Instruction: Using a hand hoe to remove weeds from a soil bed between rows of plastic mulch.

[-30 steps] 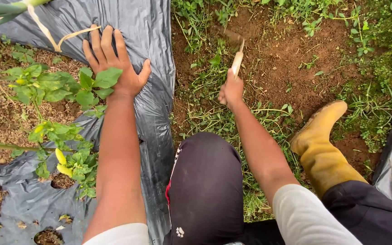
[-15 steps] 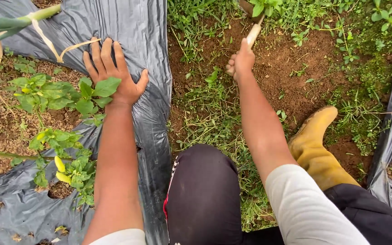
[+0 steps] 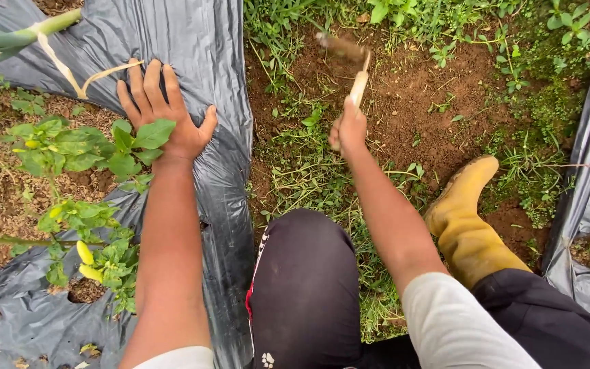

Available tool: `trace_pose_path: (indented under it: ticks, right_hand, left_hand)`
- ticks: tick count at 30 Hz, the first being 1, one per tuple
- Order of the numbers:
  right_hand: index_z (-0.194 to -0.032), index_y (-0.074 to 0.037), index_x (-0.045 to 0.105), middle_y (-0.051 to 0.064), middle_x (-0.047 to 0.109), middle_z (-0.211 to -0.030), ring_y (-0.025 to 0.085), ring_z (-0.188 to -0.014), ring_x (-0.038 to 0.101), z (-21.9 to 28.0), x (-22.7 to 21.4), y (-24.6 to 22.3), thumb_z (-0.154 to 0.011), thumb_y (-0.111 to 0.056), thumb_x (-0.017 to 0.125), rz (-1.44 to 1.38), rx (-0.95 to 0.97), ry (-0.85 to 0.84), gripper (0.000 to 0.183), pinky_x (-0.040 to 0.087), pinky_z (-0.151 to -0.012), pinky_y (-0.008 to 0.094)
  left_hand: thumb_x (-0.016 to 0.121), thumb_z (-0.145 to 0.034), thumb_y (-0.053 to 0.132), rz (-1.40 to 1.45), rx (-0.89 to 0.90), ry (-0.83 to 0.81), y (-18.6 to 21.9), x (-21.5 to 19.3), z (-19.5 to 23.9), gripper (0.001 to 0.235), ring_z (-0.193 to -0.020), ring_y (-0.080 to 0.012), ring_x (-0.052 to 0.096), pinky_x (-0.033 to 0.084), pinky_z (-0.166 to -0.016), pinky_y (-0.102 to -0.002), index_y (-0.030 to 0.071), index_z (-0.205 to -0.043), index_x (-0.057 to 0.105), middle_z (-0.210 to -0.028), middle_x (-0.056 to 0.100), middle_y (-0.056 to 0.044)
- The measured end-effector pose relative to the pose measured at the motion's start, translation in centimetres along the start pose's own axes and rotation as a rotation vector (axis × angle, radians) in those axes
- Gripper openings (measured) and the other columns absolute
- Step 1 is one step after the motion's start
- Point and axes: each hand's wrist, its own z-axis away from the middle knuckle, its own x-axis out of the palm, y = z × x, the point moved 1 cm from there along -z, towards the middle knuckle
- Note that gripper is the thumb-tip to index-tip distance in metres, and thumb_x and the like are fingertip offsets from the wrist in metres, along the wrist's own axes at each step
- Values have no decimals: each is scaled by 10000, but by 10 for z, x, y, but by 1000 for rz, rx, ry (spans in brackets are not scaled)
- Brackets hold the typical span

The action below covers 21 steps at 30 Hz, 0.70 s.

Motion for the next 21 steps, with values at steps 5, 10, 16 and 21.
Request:
trace_pose_path:
  ticks: [5, 10, 16, 21]
  right_hand:
    - [-745, -121, 438, -48, 370, -493, 55, -346, 318, -26, 65, -9, -1032, -346, 383, -378, 223, -79, 369, 267, -264, 188]
    - [-769, -107, 453, -37, 406, -474, 72, -320, 351, 22, 56, 39, -1052, -356, 331, -13, 146, -265, 396, 310, -245, 191]
    - [-881, -87, 470, -76, 434, -485, 63, -301, 443, 23, 19, 11, -1033, -325, 365, 286, -116, -226, 302, 401, -271, 161]
    - [-936, -84, 451, -66, 428, -500, 48, -327, 447, -38, 52, -31, -1005, -369, 369, 77, -126, -75, 305, 414, -262, 160]
  left_hand:
    - [813, -982, 559, -18, 14, -5, 4, -8, 2, 919, -1430, -531, 235, 211, -1176, -767, -103, -1521, 475, -1542, 380, -299]
    - [805, -1003, 603, -13, 0, -9, 1, -4, -1, 939, -1443, -524, 222, 189, -1203, -763, -71, -1544, 437, -1563, 356, -278]
    - [790, -832, 515, -109, 92, 211, 1, 0, -2, 848, -1379, -501, 427, 309, -1110, -695, -85, -1397, 592, -1439, 516, -281]
    - [776, -829, 559, -140, 115, 271, -3, 7, -1, 857, -1361, -488, 458, 329, -1097, -683, -70, -1386, 602, -1421, 536, -274]
